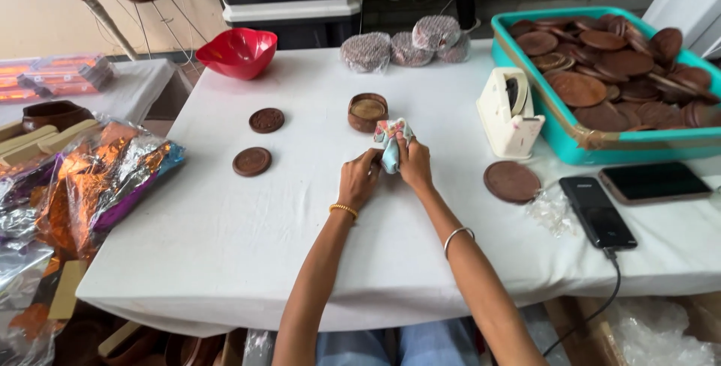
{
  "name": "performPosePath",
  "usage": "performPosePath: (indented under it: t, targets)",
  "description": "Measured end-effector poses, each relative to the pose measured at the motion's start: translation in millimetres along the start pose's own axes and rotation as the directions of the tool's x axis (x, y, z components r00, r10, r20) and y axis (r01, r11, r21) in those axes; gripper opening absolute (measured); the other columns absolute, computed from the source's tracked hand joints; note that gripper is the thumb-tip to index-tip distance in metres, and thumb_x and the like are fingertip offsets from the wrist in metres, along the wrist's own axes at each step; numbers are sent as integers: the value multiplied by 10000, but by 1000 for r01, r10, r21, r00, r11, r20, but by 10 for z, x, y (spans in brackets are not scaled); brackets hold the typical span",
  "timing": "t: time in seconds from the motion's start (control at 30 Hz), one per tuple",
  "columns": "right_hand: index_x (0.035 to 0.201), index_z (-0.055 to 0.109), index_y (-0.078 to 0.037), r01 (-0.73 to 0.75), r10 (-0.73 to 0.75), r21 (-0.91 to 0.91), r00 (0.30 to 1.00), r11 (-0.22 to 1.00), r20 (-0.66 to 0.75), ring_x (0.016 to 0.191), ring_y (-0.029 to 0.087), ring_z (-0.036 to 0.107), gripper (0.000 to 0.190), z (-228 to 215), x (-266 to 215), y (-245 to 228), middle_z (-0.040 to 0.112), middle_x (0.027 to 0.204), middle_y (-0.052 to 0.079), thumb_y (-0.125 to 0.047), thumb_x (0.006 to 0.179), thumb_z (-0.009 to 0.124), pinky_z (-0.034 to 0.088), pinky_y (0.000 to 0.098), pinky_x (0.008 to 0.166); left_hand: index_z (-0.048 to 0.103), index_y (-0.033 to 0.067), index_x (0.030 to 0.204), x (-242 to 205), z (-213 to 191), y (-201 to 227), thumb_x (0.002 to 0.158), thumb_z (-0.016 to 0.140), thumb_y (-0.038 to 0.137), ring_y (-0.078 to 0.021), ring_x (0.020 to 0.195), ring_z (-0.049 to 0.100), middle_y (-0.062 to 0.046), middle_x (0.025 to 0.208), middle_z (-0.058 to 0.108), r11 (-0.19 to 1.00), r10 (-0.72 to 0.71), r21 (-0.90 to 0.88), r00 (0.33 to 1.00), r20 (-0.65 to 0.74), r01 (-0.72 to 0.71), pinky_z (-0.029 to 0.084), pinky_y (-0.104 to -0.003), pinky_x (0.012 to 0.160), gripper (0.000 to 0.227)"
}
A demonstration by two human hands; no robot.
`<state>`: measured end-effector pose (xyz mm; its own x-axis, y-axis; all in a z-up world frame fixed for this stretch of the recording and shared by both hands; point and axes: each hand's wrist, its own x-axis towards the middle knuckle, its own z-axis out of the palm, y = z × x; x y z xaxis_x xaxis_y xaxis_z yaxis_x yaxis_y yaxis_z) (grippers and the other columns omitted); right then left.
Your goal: Cleaning and polishing circular wooden coasters with a cloth.
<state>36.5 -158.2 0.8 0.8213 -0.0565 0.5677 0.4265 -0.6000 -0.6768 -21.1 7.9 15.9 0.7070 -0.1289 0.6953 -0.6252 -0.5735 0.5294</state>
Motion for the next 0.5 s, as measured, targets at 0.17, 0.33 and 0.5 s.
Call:
performPosePath:
  t: [0.17, 0.33, 0.5]
  targets:
    - [967, 679, 28, -209, 224, 150, 971, 966, -85, 705, 370, 719, 671, 1, 70, 231, 707, 738, 199, -578, 1061, 408, 536, 483, 673, 672, 64, 1109, 89, -94, 216, 886, 727, 116, -281, 821, 769, -142, 960, 764, 963, -189, -188, 981, 34, 192, 598, -376, 712, 236]
    - [1008, 665, 13, -163, 234, 242, 924, 956, -303, 682, 311, 731, 726, -241, 42, -255, 716, 733, 152, -653, 1047, 378, 551, 456, 654, 654, -7, 1042, 67, 142, -124, 867, 806, 150, -312, 881, 762, -196, 953, 765, 943, -290, -168, 957, -3, 286, 587, -362, 744, 280]
    - [1420, 541, 15, 539, -536, 58, 842, 840, -60, 1134, 466, 617, 567, -275, -101, -671, 650, 1261, 326, -391, 1042, 661, 508, 492, 897, 572, -15, 1103, 81, 74, -192, 882, 667, 49, -320, 974, 791, -191, 999, 771, 853, -360, -373, 929, 85, 365, 627, -380, 846, 250]
